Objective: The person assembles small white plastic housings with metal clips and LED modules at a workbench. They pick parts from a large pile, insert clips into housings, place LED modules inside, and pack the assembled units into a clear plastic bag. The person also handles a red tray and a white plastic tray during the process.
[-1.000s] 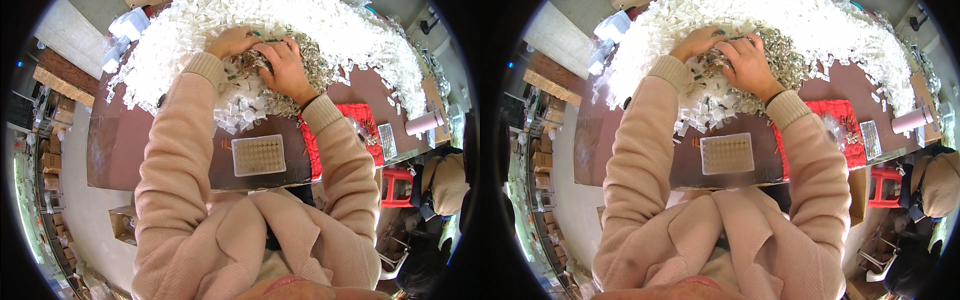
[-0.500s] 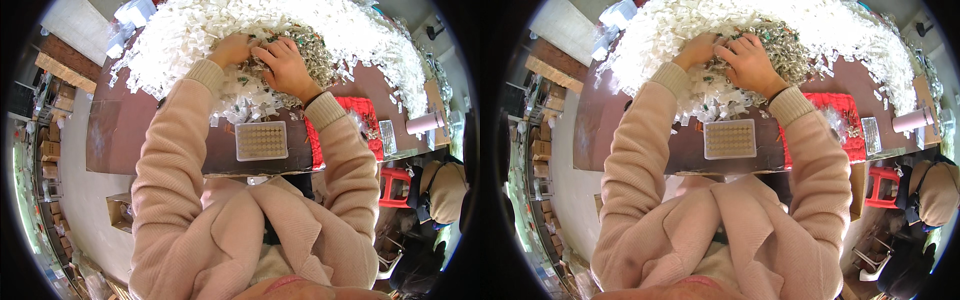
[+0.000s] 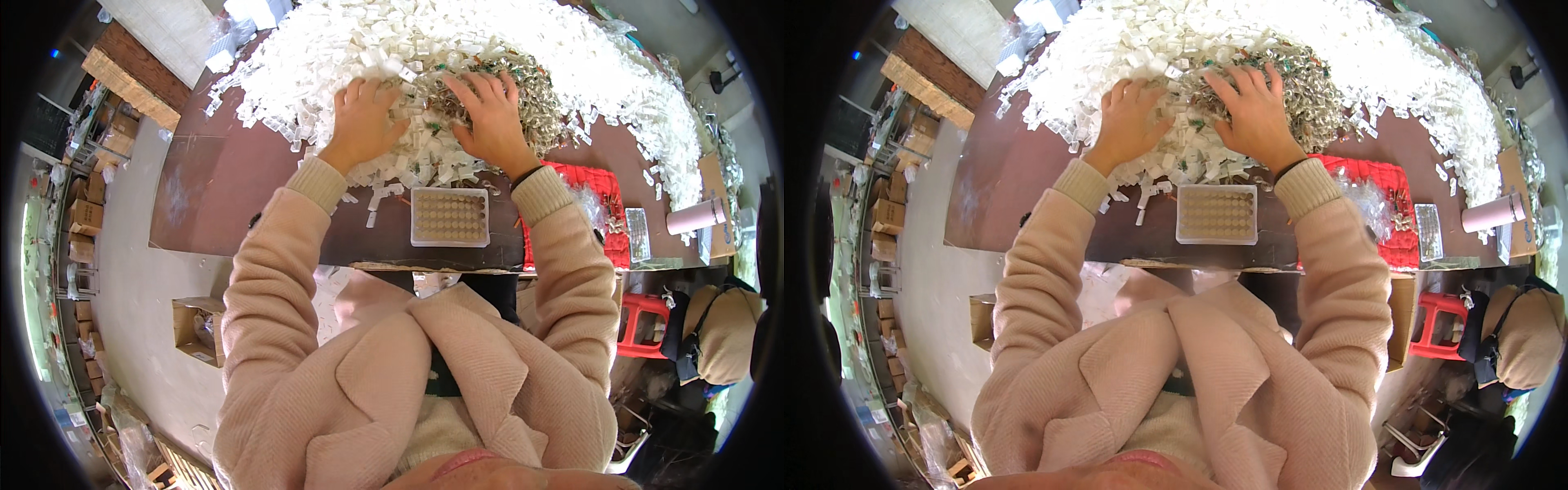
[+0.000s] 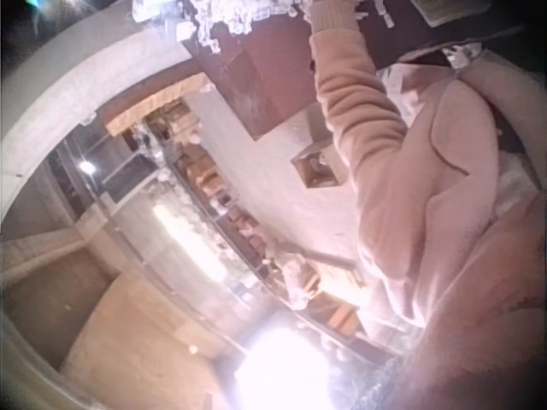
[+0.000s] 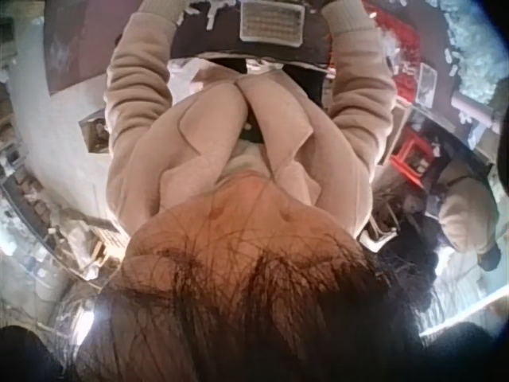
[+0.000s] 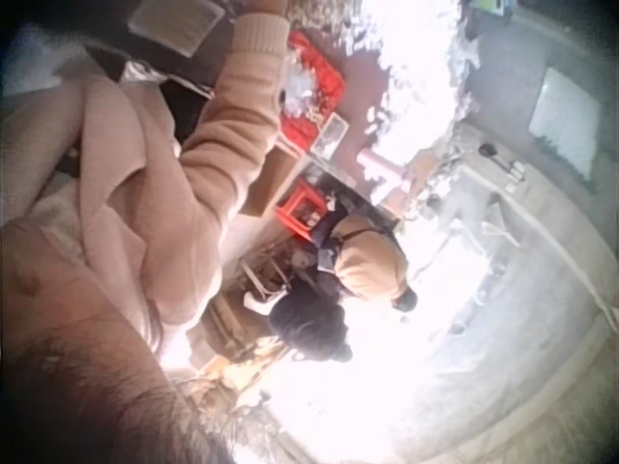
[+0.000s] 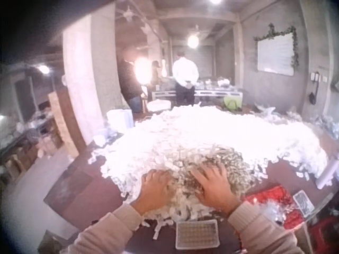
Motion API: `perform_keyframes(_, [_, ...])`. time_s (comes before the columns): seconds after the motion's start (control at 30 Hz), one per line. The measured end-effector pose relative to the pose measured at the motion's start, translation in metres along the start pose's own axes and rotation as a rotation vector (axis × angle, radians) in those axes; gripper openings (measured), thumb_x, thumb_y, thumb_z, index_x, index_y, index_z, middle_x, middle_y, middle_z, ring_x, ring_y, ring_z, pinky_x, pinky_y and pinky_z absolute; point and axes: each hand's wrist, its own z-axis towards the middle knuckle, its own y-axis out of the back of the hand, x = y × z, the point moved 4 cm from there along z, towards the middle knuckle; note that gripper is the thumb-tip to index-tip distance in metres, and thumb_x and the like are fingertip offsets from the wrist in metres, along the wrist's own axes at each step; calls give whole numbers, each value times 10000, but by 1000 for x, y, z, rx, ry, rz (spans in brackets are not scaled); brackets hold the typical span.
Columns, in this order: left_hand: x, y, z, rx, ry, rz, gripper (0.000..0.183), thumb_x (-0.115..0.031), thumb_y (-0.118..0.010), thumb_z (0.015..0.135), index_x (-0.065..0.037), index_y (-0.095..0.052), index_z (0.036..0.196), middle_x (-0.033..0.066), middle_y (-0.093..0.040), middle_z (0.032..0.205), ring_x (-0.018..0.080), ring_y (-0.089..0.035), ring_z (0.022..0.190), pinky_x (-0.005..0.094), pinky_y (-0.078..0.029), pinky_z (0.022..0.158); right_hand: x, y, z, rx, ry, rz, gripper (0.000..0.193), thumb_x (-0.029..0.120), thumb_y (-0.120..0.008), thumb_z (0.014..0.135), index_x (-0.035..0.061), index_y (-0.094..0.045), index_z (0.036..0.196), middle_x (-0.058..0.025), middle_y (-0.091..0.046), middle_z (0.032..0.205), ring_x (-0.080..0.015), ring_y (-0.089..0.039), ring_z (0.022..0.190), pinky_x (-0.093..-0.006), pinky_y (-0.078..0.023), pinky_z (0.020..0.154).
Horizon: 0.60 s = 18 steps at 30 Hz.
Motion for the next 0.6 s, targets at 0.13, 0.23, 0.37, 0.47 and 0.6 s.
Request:
perform_keyframes(0.13, [-6, -3, -27, -19, 53, -80, 577, -391, -671, 864, -134, -536, 1362, 192, -468, 1351, 406, -388, 1262, 549, -323, 1034, 14, 0, -9, 96, 15, -1, 706, 197, -762, 696, 148, -537, 1363, -128, -567, 1244, -311, -498, 1226, -595, -257, 1122])
perform_keyframes(0.23, [-6, 1, -36, 0, 89, -71, 518, -373, -683, 858, -103, -594, 1291, 185, -494, 1320, 400, -408, 1243, 541, -341, 1008, 22, 6, -10, 105, 28, 7, 647, 221, -755, 718, 143, -567, 1333, -118, -563, 1264, -314, -496, 1231, -593, -261, 1125])
perform_keyframes(0.37, [0, 22, -21, -195, 29, -86, 357, -256, -699, 808, -73, -674, 1113, 155, -583, 1171, 343, -497, 1138, 468, -374, 953, 12, 13, 18, -84, 2, 132, 365, 194, -717, 746, 120, -685, 1102, -95, -654, 1106, -301, -579, 1112, -528, -338, 1070])
perform_keyframes(0.47, [3, 27, 13, -327, -43, -262, 289, -60, -645, 794, -63, -666, 1082, 137, -631, 1144, 312, -561, 1085, 407, -420, 934, -13, -10, 65, -101, -162, 155, 166, 142, -665, 757, 98, -718, 908, -97, -714, 897, -301, -657, 941, -447, -420, 940])
perform_keyframes(0.6, [4, 2, 66, -135, -62, -499, 449, -37, -644, 820, -55, -591, 1266, 196, -610, 1279, 399, -543, 1192, 457, -441, 1020, -36, -58, 95, 412, -424, -2, 203, 175, -675, 800, 100, -714, 984, -104, -716, 967, -321, -651, 980, -488, -426, 926])
